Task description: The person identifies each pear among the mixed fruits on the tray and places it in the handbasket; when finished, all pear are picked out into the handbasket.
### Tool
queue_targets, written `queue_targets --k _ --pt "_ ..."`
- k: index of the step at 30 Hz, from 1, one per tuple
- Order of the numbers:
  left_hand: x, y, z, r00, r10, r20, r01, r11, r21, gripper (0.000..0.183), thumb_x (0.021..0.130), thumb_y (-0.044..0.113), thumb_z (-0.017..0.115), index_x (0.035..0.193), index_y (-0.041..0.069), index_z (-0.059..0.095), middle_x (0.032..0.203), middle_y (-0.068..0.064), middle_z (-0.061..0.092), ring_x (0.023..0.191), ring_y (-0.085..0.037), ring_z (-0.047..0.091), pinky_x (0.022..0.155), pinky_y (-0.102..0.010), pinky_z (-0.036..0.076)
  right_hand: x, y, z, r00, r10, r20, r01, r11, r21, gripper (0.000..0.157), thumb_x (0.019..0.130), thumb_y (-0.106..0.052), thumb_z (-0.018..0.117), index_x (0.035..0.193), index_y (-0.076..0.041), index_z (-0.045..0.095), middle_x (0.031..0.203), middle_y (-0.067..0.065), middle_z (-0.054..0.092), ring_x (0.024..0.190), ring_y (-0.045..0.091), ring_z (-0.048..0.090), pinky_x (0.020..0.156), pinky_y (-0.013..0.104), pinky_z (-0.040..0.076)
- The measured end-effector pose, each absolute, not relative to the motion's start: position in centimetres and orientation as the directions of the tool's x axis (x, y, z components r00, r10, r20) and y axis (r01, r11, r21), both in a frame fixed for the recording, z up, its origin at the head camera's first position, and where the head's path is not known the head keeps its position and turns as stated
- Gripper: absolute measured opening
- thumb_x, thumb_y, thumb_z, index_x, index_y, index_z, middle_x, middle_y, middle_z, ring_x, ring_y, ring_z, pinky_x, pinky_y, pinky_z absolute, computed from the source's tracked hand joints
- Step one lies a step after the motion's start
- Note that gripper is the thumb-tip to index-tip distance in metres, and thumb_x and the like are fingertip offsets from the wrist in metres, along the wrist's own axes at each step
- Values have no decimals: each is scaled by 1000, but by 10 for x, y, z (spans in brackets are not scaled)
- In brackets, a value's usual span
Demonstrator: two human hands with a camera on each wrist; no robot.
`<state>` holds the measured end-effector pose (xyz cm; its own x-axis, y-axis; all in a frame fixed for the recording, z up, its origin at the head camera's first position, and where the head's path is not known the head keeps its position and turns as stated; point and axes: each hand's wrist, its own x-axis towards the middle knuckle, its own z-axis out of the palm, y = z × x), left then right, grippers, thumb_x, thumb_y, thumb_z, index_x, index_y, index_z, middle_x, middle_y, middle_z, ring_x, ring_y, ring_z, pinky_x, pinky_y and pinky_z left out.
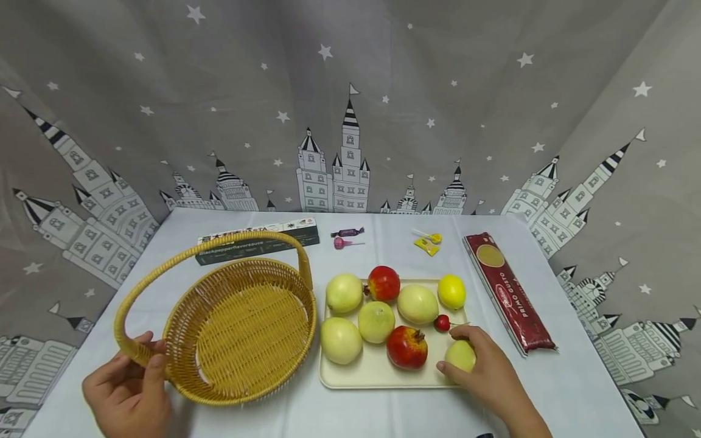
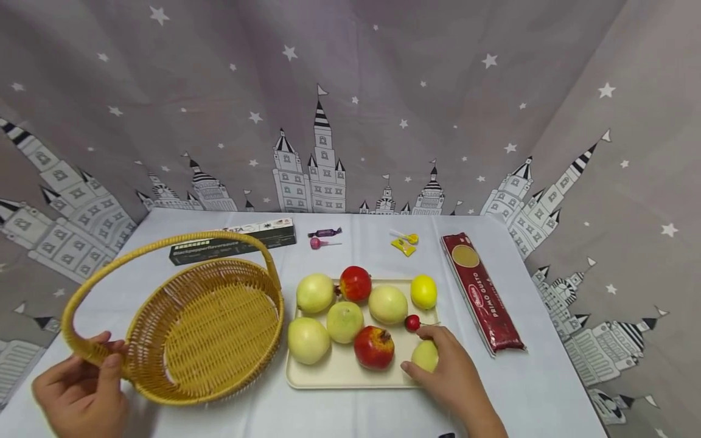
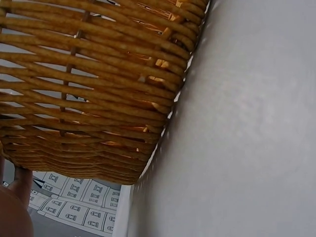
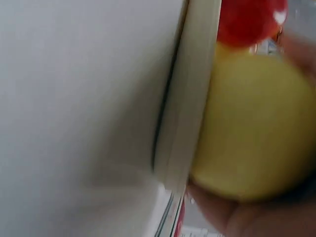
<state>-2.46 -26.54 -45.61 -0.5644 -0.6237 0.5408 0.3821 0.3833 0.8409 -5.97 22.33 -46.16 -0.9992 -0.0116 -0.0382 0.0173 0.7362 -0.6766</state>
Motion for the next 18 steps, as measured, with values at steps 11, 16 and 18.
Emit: queue_targets --k 11,16,18 --pt "-24 -269 -457 -547 -615 569 431 375 820 40 89 -15 55 124 -2 41 121 -29 54 101 -25 63 89 -24 55 -63 227 -458 -995 -92 50 -99 669 -737 50 67 -38 88 109 -27 64 111 -14 62 101 11 53 89 34 47" --pt "-24 -269 -457 -553 -616 561 454 342 823 42 88 -17 55 125 -3 41 121 -31 53 102 -25 63 89 -25 54 -75 201 -423 -973 -160 167 -229 559 -797 46 71 -31 87 110 -31 63 116 -9 64 105 11 55 89 31 51" --pt "-25 -272 -460 -548 -621 560 486 309 818 42 87 -18 56 124 -5 40 120 -31 53 102 -26 63 90 -25 54 -82 181 -407 -954 -221 205 -290 490 -822 44 72 -31 87 109 -32 64 116 -10 63 107 12 55 90 32 52"
